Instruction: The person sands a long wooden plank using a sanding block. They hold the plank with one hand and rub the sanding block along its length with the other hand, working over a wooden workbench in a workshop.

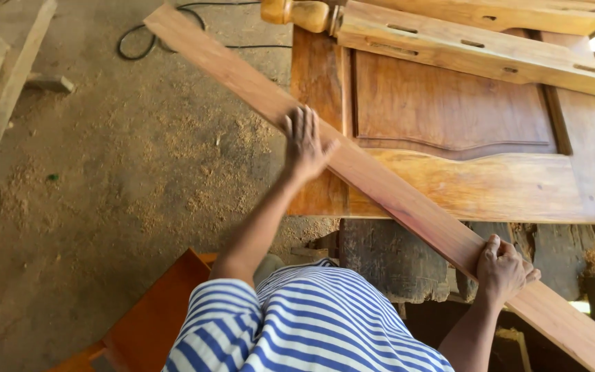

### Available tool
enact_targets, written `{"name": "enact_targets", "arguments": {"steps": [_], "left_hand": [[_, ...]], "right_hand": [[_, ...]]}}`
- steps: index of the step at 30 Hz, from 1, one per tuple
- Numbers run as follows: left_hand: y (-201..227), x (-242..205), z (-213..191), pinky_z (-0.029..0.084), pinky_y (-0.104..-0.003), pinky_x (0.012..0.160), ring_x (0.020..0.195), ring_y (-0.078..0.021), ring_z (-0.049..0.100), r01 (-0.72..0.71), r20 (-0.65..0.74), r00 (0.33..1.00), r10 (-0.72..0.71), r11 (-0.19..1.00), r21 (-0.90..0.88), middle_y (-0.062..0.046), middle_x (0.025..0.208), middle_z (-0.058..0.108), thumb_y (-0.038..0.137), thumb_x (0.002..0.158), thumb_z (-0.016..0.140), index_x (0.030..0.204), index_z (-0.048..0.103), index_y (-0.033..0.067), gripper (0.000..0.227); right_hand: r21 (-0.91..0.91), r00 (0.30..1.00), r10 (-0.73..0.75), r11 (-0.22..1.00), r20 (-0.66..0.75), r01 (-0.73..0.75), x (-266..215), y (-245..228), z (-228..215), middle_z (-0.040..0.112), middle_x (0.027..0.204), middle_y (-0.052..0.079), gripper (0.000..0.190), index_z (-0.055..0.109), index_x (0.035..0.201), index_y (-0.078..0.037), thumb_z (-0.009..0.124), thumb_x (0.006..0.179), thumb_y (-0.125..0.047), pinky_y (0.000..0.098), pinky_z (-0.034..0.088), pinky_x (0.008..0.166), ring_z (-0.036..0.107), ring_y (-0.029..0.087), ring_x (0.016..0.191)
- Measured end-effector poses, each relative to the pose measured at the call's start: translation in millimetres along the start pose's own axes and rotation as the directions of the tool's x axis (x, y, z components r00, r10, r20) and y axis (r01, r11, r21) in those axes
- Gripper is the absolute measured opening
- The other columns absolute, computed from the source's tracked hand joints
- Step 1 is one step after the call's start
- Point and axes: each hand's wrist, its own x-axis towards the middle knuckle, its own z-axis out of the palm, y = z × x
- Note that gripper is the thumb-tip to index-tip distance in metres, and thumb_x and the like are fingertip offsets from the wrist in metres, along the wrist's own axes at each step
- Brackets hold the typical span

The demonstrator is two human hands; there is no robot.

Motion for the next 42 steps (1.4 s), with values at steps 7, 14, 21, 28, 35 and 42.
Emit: {"name": "enact_targets", "arguments": {"steps": [7,14,21,28,35,42], "left_hand": [[38,-51,12,0.006,-0.06,0.128,0.156,-0.039,0.012,-0.382,-0.054,0.924,0.379,0.919,-0.096,-0.025,0.164,0.014,0.074,0.097,0.024,0.155,0.018,-0.0081,0.101],[-131,58,-10,0.005,-0.051,0.129,0.157,-0.0408,0.006,-0.096,-0.044,0.995,0.091,0.988,-0.117,-0.03,0.168,0.007,0.067,0.104,0.03,0.158,0.016,-0.0108,0.096],[-182,97,-66,0.014,-0.055,0.124,0.149,-0.0479,0.017,0.196,0.036,0.98,-0.195,0.979,-0.049,-0.035,0.158,0.017,0.064,0.1,0.042,0.15,0.02,-0.0118,0.093],[-78,12,-45,0.033,-0.055,0.116,0.135,-0.0463,0.043,-0.552,-0.438,0.785,0.437,0.815,-0.176,-0.036,0.145,0.041,0.06,0.09,0.054,0.139,0.036,-0.016,0.092],[-204,94,-56,0.036,-0.047,0.124,0.14,-0.036,0.046,-0.437,-0.15,0.895,0.42,0.894,-0.098,-0.025,0.148,0.049,0.046,0.101,0.048,0.147,0.043,-0.0061,0.07],[-348,186,-26,0.0,-0.051,0.13,0.159,-0.0372,-0.001,0.202,0.131,0.974,-0.186,0.971,-0.127,-0.023,0.17,-0.004,0.071,0.103,0.019,0.161,0.006,-0.0044,0.096]], "right_hand": [[-0.021,0.999,0.033,0.999,0.0,-0.033,1,1,0,0.072,0.124,0.022,0.056,0.077,0.122,-0.014,0.047,0.116,-0.06,0.051,0.008,0.129,0.049,0.038,0.135],[0.064,0.99,0.132,0.989,0.051,-0.135,-3,-25,-25,0.049,0.151,0.023,0.057,0.064,0.138,-0.017,0.043,0.109,-0.06,0.0532,0.002,0.128,0.032,0.038,0.149],[0.017,0.921,0.39,0.921,-0.013,-0.389,-5,-31,-34,0.004,0.167,0.036,0.082,0.017,0.163,-0.014,0.032,0.106,-0.071,0.0621,-0.004,0.117,-0.001,0.05,0.153],[0.039,0.746,0.661,0.746,0.084,-0.665,-6,-69,-38,0.032,0.158,0.036,0.089,0.01,0.169,-0.01,0.043,0.102,-0.058,0.0646,0.018,0.118,0.03,0.051,0.144],[0.155,0.643,0.761,0.628,0.085,-0.763,4,-51,-17,0.053,0.144,0.036,0.078,0.046,0.147,0.011,0.056,0.107,-0.055,0.0516,0.039,0.11,0.052,0.046,0.13],[0.154,0.722,0.686,0.725,-0.086,-0.671,3,-32,-7,0.058,0.121,0.039,0.077,0.057,0.124,0.016,0.059,0.103,-0.058,0.0572,0.04,0.099,0.055,0.052,0.117]]}}
